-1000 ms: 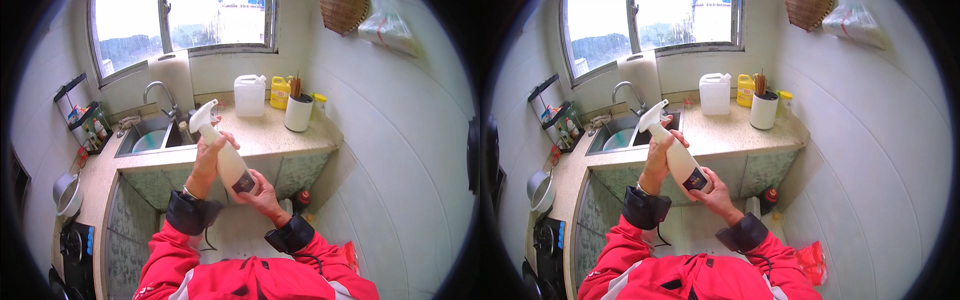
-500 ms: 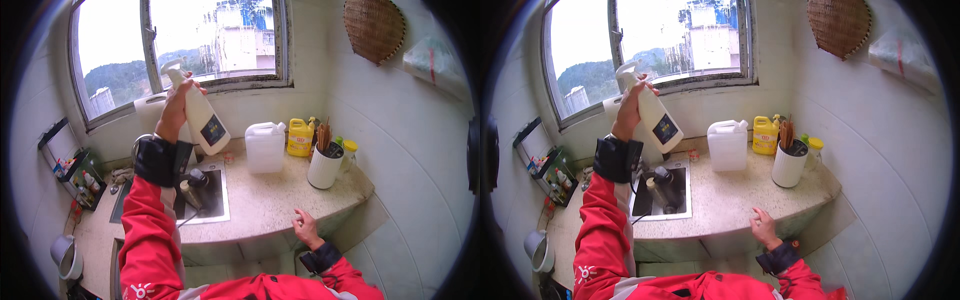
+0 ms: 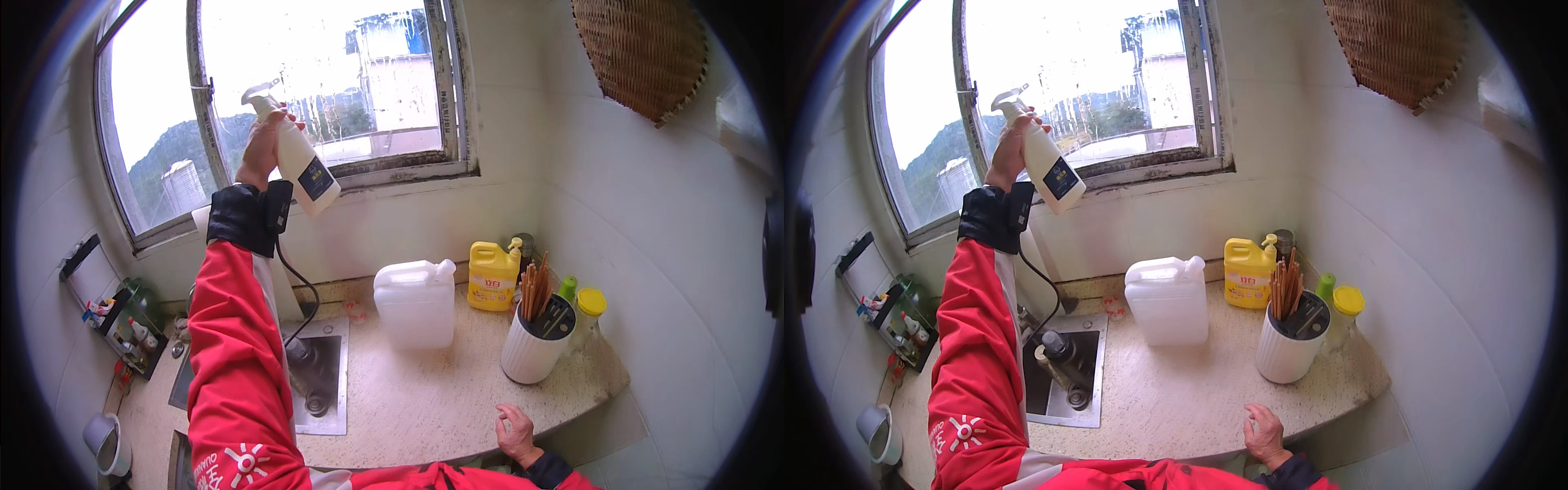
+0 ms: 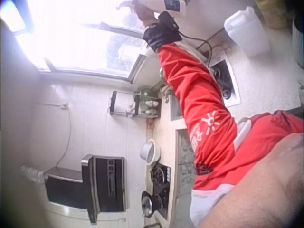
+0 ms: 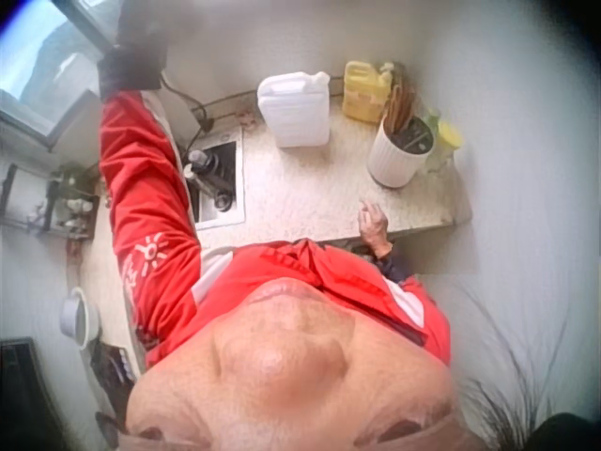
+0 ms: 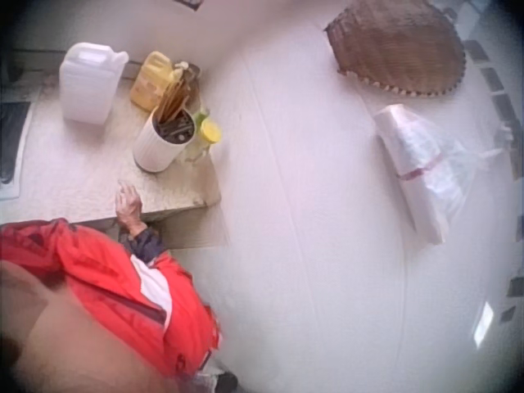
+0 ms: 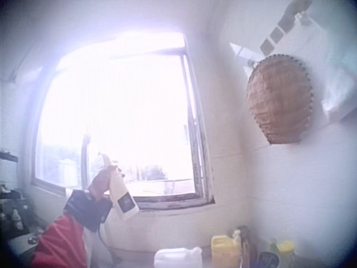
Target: The person assembles a spray bottle by attaching the nozzle and tube, then fills it with liquid from a larger container. They test the spray on a window and later place the bottle on the floor among other items.
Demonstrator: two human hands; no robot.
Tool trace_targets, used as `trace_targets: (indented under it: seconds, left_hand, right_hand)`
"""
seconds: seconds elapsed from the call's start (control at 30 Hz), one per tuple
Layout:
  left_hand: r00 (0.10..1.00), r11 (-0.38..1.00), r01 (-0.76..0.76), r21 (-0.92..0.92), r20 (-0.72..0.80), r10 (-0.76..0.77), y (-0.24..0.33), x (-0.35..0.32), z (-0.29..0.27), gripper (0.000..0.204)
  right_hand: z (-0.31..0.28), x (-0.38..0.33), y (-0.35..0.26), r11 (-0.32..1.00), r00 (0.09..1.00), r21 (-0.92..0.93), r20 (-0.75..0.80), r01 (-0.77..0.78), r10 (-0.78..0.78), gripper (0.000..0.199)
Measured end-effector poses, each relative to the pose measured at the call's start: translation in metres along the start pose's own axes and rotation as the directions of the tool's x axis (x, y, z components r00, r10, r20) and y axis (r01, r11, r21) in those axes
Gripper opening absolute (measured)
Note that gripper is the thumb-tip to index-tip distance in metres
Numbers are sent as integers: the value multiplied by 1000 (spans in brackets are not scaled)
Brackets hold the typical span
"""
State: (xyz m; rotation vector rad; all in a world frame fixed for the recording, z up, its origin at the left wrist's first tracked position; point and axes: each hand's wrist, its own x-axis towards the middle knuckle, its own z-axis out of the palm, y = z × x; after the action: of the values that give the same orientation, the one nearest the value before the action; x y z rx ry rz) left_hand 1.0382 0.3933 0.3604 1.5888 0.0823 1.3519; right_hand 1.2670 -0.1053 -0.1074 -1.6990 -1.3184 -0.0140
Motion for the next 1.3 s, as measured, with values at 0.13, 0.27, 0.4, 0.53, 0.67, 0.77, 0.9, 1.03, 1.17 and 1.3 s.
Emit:
trace_targets:
  seconds: [0.13,0.27,0.4,0.53,0.67,0.77,0.9,1.03,1.17,1.3]
  left_hand:
    - [996,996,65,64,-73,-60,-15,26,8,26]
    - [999,998,13,60,-34,-11,-27,32,9,22]
    - [997,996,68,58,-48,-66,-35,30,4,24]
    - [993,994,85,62,-89,-80,-37,4,5,26]
    - [998,998,62,21,23,-62,-24,-64,16,35]
    - [992,990,121,-77,50,-117,-8,-143,18,43]
    - [991,985,117,-125,-46,-124,18,-269,1,44]
    - [977,991,130,22,-171,-124,45,-401,-16,46]
    - [942,925,60,375,-327,71,71,-497,-32,56]
    - [876,935,225,275,-478,-70,122,-575,-49,76]
  right_hand:
    - [2,3,19,994,998,97,33,-59,56,35]
    - [13,-6,33,986,995,134,45,-98,93,32]
    - [20,-12,35,971,987,186,83,-151,138,30]
    - [21,-10,28,976,992,186,77,-109,96,30]
    - [31,-2,11,960,989,255,122,-117,89,30]
    - [48,11,-10,964,985,265,171,-18,-28,31]
    - [85,37,-57,925,914,379,372,13,-165,30]
    - [138,52,-122,860,767,510,553,-2,-326,37]
    - [191,31,-189,781,470,607,737,-146,-485,59]
    - [218,-8,-258,836,112,536,844,-119,-525,60]
